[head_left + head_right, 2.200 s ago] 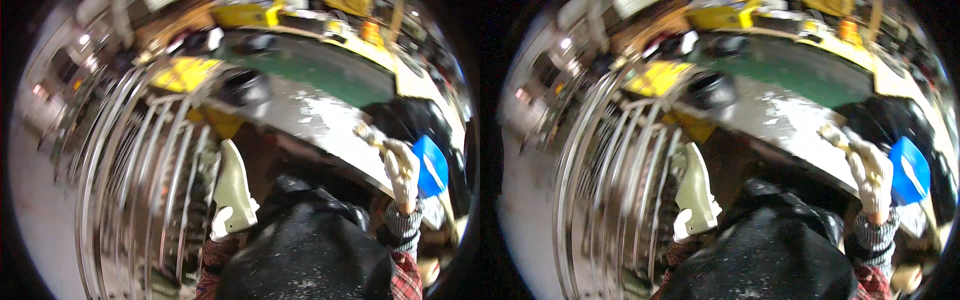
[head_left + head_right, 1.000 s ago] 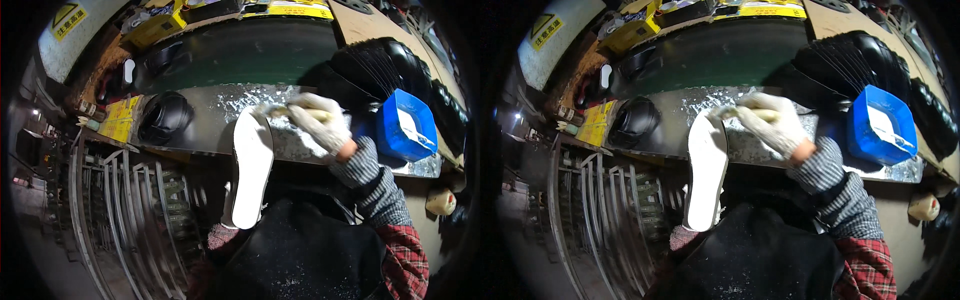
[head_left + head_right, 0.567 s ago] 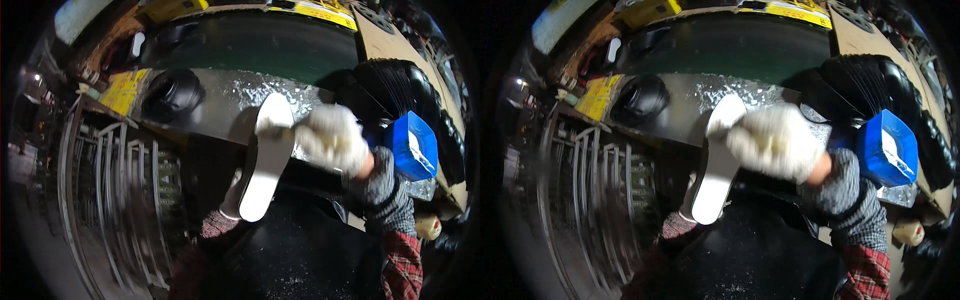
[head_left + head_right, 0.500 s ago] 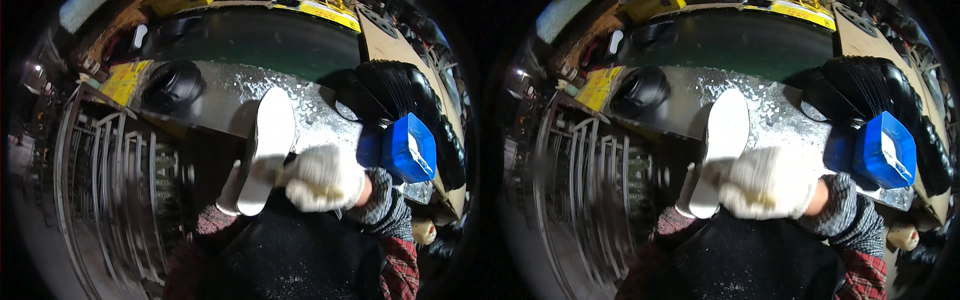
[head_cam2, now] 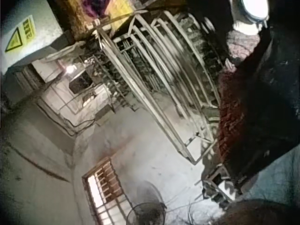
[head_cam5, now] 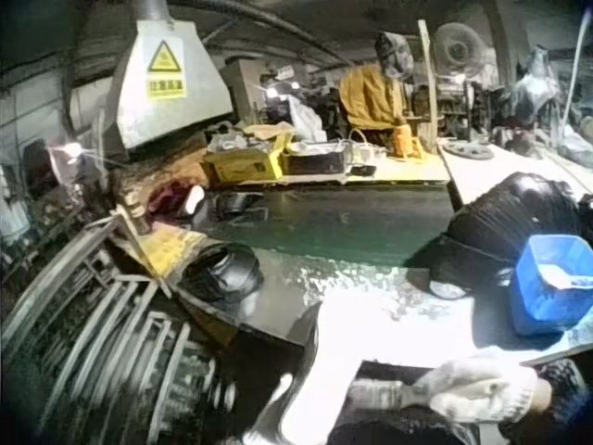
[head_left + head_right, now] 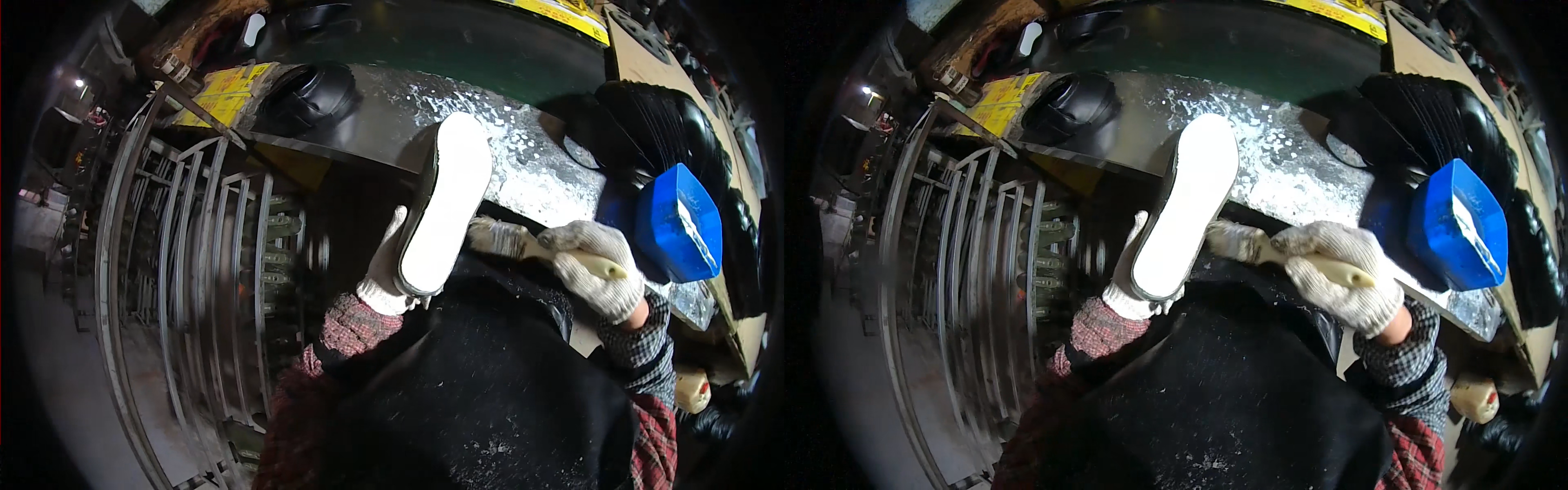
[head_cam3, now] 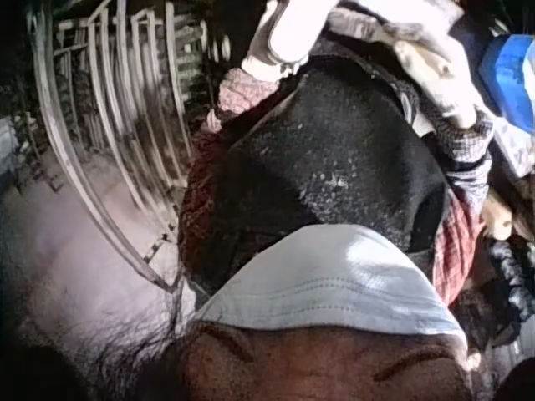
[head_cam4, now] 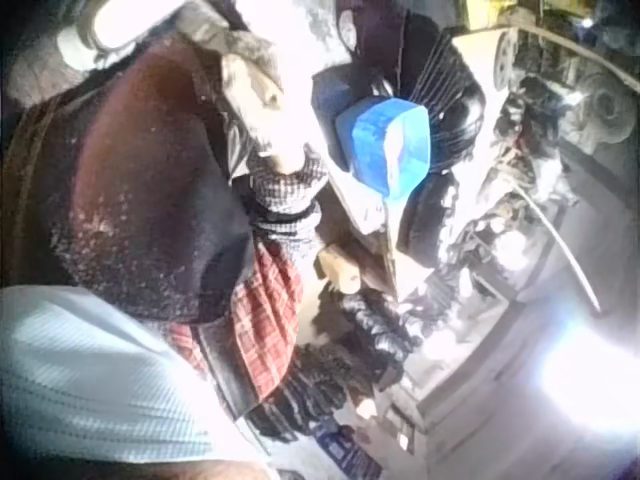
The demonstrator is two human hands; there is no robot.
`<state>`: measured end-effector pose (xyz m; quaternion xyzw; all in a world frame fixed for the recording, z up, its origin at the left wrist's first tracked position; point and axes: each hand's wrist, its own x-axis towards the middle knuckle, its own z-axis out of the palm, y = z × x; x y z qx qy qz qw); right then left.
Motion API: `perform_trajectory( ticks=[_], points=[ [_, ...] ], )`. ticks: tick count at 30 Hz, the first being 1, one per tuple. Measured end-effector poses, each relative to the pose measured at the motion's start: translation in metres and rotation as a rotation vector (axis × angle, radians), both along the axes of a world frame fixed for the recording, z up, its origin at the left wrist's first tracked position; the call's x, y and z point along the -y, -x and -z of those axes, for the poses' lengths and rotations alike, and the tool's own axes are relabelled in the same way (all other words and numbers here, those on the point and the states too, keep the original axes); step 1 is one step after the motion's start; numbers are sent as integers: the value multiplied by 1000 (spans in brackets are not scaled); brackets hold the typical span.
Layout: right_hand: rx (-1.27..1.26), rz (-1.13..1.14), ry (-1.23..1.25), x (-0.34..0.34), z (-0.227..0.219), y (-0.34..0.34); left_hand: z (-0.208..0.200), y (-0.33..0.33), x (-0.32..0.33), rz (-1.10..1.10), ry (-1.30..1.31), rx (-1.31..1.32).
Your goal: Apply glue to shoe soles and uppers using a brush for manufacturing assembly.
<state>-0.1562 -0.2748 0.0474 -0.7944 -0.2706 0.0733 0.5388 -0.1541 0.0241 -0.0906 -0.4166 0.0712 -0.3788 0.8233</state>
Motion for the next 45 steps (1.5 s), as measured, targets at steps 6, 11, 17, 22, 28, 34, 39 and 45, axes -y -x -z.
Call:
perform_trajectory(
  ticks=[6, 11, 17, 22, 28, 34, 39, 45],
  points=[
    [-117, -191, -190, -26, 25, -32, 7, 7, -12, -141, -703, 237],
    [145, 303, -218, -12, 48, -104, 35, 12, -34, -59, -526, 324],
    [568, -54, 193, -55, 11, -71, -8, 5, -44, -108, -727, 166],
    [504, -96, 72, -69, -1, -56, -70, -81, -48, -238, -1158, 86],
    [555, 33, 146, -41, 4, -50, -126, -147, -76, -805, -1726, 677],
    [387, 327, 159, -2, 9, -19, -159, -192, -182, -507, -3823, 1015],
    [436, 425, 134, 23, 1, -10, -171, -190, -198, 111, -3894, 893],
    [623, 1078, -47, 113, -44, 16, -197, -137, -216, -1339, -3586, 580]
  ],
)
